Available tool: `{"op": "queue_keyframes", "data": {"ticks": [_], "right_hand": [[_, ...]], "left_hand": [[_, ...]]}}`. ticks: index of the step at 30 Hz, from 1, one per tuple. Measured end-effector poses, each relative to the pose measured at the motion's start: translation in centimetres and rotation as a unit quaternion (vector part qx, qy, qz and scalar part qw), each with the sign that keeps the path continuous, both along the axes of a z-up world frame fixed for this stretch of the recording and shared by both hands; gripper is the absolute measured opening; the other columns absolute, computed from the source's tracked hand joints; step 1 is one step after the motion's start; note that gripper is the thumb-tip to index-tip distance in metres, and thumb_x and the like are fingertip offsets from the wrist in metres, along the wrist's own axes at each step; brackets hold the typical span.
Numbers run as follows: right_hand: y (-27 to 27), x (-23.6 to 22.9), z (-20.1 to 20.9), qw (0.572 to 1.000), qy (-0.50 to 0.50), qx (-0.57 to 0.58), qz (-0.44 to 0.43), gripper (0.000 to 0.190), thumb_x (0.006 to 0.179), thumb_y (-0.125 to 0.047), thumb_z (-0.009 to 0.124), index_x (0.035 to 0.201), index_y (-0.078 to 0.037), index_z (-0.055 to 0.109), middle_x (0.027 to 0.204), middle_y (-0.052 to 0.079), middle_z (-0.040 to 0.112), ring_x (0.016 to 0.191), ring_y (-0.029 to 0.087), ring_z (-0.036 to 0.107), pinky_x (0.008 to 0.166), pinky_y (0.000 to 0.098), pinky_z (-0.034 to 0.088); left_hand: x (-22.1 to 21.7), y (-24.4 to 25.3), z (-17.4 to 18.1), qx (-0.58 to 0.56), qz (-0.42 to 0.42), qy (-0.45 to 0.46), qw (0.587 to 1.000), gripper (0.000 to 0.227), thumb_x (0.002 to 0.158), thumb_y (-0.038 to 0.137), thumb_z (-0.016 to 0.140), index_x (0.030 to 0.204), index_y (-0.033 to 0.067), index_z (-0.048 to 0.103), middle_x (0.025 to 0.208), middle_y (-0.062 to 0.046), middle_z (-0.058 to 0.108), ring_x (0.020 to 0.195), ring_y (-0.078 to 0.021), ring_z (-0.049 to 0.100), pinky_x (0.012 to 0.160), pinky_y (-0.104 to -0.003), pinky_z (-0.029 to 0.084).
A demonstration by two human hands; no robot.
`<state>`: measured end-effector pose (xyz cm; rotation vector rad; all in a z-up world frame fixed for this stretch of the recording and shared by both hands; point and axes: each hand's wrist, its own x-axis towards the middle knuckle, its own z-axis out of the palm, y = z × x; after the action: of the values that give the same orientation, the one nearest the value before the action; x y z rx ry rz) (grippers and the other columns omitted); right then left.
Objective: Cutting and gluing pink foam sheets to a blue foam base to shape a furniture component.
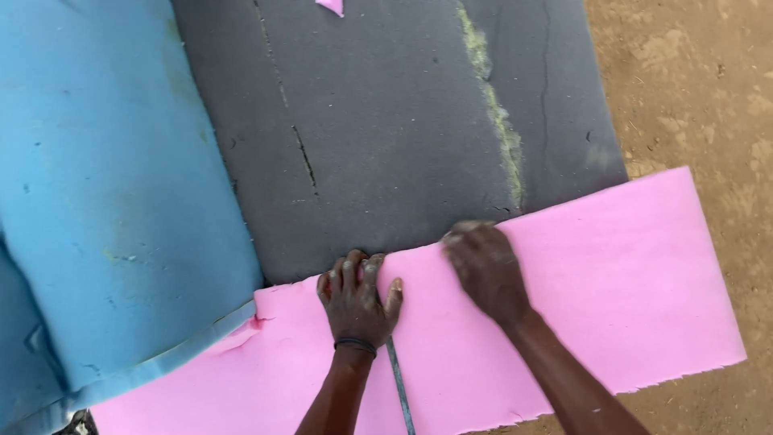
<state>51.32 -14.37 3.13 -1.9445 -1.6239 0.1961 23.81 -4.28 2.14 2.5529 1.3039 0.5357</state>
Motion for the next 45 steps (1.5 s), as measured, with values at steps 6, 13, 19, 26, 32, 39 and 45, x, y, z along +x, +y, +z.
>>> {"op": "queue_keyframes", "data": {"ticks": [6, 13, 19, 26, 32, 39, 45], "right_hand": [[-1.7, 6.7, 0.7, 0.978, -0.178, -0.034, -0.107, 0.008, 0.122, -0.026, 0.079, 0.12, -0.021, 0.086, 0.133, 0.006, 0.082, 0.122, 0.034, 0.074, 0.111, 0.0538, 0.054], [-0.8, 7.1, 0.4, 0.991, -0.081, -0.017, -0.102, 0.008, 0.117, -0.019, 0.076, 0.112, -0.013, 0.077, 0.114, 0.009, 0.074, 0.103, 0.035, 0.066, 0.096, 0.0535, 0.052], [-2.4, 9.2, 4.3, 0.987, 0.113, 0.029, -0.109, 0.06, 0.111, -0.017, 0.092, 0.165, -0.009, 0.067, 0.165, 0.019, 0.067, 0.161, 0.039, 0.064, 0.139, 0.0528, 0.055], [-11.7, 22.3, -0.3, 0.849, -0.112, -0.165, -0.489, 0.129, 0.113, -0.102, 0.059, 0.179, 0.01, 0.059, 0.158, 0.042, 0.075, 0.142, 0.065, 0.07, 0.117, 0.0774, 0.05], [-10.9, 23.4, 0.0, 0.844, -0.023, -0.224, -0.486, 0.116, 0.115, -0.095, 0.055, 0.173, 0.006, 0.059, 0.158, 0.036, 0.074, 0.142, 0.061, 0.068, 0.112, 0.0804, 0.048], [-10.7, 23.1, -0.8, 0.844, 0.078, -0.178, -0.499, 0.107, 0.11, -0.087, 0.063, 0.172, 0.0, 0.055, 0.167, 0.033, 0.072, 0.151, 0.061, 0.065, 0.121, 0.0814, 0.044], [-13.1, 23.6, -1.5, 0.863, 0.062, -0.176, -0.469, 0.112, 0.108, -0.087, 0.068, 0.176, 0.0, 0.052, 0.169, 0.033, 0.068, 0.151, 0.062, 0.064, 0.118, 0.0843, 0.046]], "left_hand": [[0.8, 0.2, 0.2, -0.001, -0.006, 0.011, 1.0, 0.052, 0.109, 0.059, 0.069, 0.142, 0.0217, 0.084, 0.152, -0.011, 0.075, 0.14, -0.0396, 0.069, 0.119, -0.063, 0.045], [0.7, -0.4, 0.6, 0.032, 0.008, 0.066, 0.997, 0.057, 0.114, 0.064, 0.059, 0.144, 0.0225, 0.083, 0.151, -0.012, 0.079, 0.137, -0.0402, 0.073, 0.121, -0.062, 0.045], [0.1, -0.5, -0.3, 0.055, 0.015, 0.085, 0.995, 0.06, 0.114, 0.067, 0.055, 0.144, 0.0238, 0.085, 0.152, -0.009, 0.08, 0.141, -0.0368, 0.074, 0.123, -0.058, 0.044], [1.0, -0.3, -1.0, 0.053, 0.007, 0.106, 0.993, 0.062, 0.114, 0.067, 0.054, 0.148, 0.0224, 0.081, 0.155, -0.011, 0.078, 0.144, -0.0385, 0.073, 0.123, -0.062, 0.044], [1.0, -0.6, -1.4, 0.036, 0.019, 0.134, 0.99, 0.069, 0.117, 0.068, 0.05, 0.151, 0.0185, 0.083, 0.158, -0.017, 0.081, 0.143, -0.0465, 0.074, 0.118, -0.069, 0.049], [0.8, -0.7, -1.8, 0.087, 0.016, 0.135, 0.987, 0.067, 0.116, 0.066, 0.05, 0.15, 0.019, 0.084, 0.156, -0.012, 0.081, 0.145, -0.0406, 0.075, 0.126, -0.06, 0.044], [1.0, -0.6, -1.0, 0.068, 0.008, 0.117, 0.991, 0.069, 0.118, 0.068, 0.048, 0.152, 0.0179, 0.081, 0.155, -0.015, 0.08, 0.142, -0.0446, 0.075, 0.119, -0.065, 0.046]]}}
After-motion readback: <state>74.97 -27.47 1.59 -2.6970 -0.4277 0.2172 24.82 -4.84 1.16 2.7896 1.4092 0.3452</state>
